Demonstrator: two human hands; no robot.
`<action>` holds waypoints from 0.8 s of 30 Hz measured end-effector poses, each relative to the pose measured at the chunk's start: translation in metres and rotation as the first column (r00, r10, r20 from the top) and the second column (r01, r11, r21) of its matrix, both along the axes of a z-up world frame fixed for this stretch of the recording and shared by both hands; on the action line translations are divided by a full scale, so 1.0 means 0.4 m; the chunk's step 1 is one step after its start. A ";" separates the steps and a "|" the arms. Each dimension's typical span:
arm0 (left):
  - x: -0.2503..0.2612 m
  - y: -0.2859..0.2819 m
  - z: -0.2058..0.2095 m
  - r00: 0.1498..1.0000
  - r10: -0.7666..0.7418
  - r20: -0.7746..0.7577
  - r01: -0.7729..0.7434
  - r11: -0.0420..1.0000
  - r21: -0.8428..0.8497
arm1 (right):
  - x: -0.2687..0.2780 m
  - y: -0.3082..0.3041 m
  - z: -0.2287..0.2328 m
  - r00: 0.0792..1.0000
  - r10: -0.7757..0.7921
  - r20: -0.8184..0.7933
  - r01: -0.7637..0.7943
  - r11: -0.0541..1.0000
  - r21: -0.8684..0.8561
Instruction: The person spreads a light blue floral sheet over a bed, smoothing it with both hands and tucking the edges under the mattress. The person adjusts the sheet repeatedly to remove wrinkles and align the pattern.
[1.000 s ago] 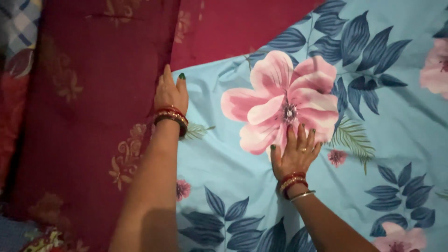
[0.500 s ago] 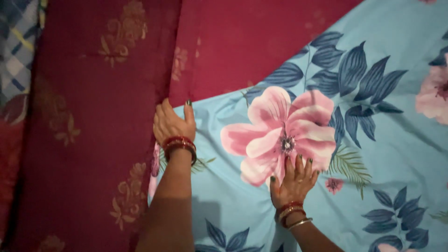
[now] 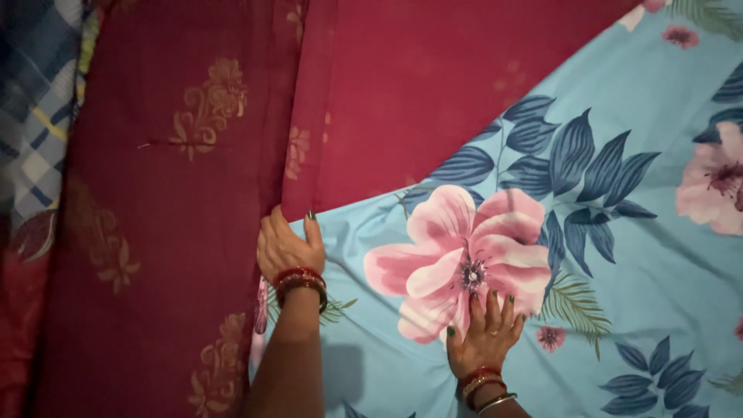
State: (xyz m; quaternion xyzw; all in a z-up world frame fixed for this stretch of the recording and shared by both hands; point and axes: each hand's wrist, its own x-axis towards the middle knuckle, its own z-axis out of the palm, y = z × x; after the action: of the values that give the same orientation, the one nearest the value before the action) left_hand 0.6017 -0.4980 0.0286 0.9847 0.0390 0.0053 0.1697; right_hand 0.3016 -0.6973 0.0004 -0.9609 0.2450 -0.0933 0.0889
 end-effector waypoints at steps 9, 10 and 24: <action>0.006 -0.006 0.008 0.999 0.001 -0.036 0.000 1.000 0.019 | -0.005 -0.008 -0.016 1.000 0.005 0.001 -0.005 1.000 -0.021; 0.004 -0.005 0.008 0.999 -0.002 -0.038 0.003 1.000 0.018 | -0.011 -0.009 -0.017 1.000 0.004 -0.006 -0.004 1.000 -0.018; 0.003 0.004 -0.012 0.999 -0.019 -0.026 0.019 1.000 0.005 | 0.135 -0.042 0.096 0.993 0.094 0.071 -0.102 0.987 0.122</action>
State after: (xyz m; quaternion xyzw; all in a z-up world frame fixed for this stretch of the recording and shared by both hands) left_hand 0.6027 -0.4965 0.0237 0.9855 0.0318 -0.0091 0.1667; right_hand 0.3557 -0.7142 0.0390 -0.9608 0.1997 -0.1044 0.1617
